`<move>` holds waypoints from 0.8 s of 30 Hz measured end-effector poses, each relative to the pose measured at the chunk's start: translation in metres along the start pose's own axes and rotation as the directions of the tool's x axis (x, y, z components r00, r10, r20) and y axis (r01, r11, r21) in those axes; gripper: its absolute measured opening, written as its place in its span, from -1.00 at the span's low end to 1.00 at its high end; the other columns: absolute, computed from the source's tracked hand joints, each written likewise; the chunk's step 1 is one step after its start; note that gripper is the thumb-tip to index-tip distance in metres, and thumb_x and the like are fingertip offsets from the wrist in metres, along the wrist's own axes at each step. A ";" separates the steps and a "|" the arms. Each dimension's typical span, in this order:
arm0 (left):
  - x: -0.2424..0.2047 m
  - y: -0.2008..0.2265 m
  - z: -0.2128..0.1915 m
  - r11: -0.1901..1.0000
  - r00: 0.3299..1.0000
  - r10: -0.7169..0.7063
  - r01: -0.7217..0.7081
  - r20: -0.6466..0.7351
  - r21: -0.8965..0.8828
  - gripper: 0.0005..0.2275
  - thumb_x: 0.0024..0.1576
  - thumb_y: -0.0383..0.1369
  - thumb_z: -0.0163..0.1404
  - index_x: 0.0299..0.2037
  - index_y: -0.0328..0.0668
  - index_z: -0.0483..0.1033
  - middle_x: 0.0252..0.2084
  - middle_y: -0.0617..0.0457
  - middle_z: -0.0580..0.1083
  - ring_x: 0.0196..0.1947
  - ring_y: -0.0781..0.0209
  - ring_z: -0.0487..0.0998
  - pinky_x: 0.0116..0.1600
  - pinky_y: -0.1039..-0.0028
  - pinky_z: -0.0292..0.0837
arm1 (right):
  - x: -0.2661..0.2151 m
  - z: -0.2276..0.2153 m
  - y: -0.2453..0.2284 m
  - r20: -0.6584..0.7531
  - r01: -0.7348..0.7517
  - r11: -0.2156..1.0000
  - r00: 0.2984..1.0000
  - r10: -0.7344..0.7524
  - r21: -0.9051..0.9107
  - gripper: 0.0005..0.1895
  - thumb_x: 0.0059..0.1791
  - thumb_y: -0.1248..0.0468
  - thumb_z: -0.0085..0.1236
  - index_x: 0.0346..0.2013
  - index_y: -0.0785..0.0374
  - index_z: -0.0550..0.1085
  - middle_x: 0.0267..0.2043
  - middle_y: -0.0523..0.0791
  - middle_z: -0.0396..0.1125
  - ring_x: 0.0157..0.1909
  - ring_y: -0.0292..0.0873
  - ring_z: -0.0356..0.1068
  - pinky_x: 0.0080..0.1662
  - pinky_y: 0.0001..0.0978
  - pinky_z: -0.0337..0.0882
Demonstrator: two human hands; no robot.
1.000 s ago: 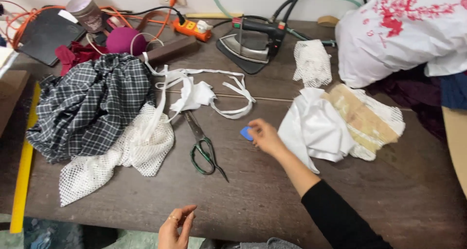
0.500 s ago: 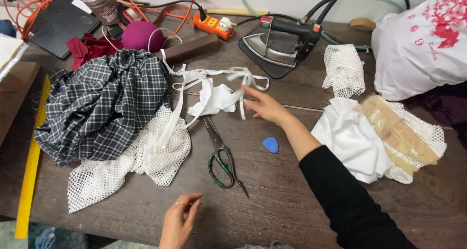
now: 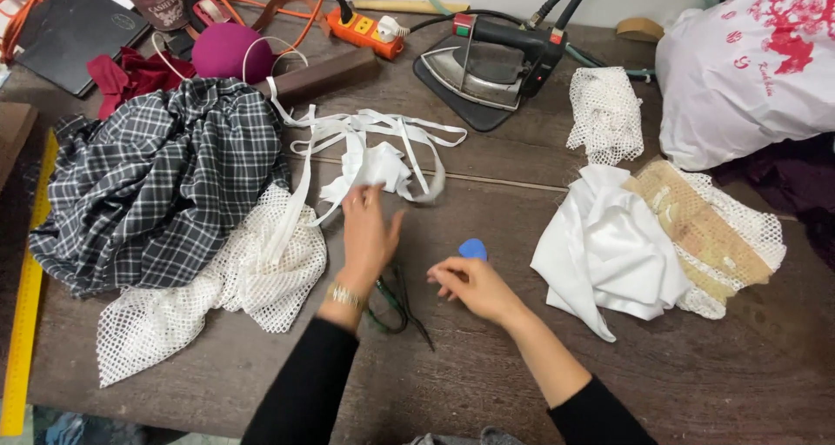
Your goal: The person handles a white fabric strip, folding and manipulating it with their hands. They then use scissors to cut the strip into smaller pieces on a wooden table cluttered with various sewing materials.
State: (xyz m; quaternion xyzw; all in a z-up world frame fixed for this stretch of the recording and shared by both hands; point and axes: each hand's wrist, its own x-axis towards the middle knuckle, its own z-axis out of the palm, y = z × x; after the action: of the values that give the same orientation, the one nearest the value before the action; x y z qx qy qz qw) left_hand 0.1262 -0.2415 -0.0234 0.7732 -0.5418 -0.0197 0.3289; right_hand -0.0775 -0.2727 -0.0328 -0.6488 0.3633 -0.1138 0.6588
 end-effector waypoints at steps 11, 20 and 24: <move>0.045 -0.013 0.114 0.957 0.959 0.121 -0.182 0.257 0.225 -0.63 -0.14 -0.05 0.23 -0.26 -0.08 0.56 -0.13 0.04 0.35 0.01 0.02 0.33 -0.01 0.20 0.31 | -0.022 -0.023 0.011 -0.162 -0.007 0.984 0.986 0.037 0.180 -0.67 0.04 0.19 -0.03 -0.17 0.43 0.53 -0.24 0.13 0.49 -0.32 -0.06 0.52 -0.25 -0.28 0.56; 0.007 0.097 -0.039 0.767 0.833 0.385 -0.049 0.398 -0.640 -0.94 0.11 -0.40 0.01 -0.31 -0.17 0.41 -0.38 -0.12 0.53 -0.25 -0.13 0.58 -0.16 0.20 0.44 | -0.013 -0.026 -0.002 0.009 -0.072 0.533 0.993 0.120 0.843 -0.03 -0.09 -0.40 -0.35 0.21 0.39 0.26 0.10 0.15 0.29 0.08 0.07 0.30 0.08 -0.04 0.33; -0.042 0.090 -0.098 0.723 0.665 0.393 0.204 0.636 -0.660 -0.91 0.15 -0.42 -0.04 -0.36 -0.27 0.38 -0.41 -0.19 0.55 -0.26 -0.14 0.61 -0.12 0.18 0.45 | -0.016 -0.029 -0.016 -0.067 0.080 0.425 0.997 -0.047 0.902 -0.30 0.00 -0.21 -0.24 0.24 0.22 0.27 0.12 -0.04 0.35 0.14 -0.07 0.34 0.13 -0.12 0.33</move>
State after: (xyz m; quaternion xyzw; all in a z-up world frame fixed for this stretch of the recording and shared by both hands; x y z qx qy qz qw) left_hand 0.0720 -0.1756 0.0871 0.4859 -0.6220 -0.5109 0.3406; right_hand -0.1020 -0.2876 -0.0090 -0.2071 0.2313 -0.3253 0.8932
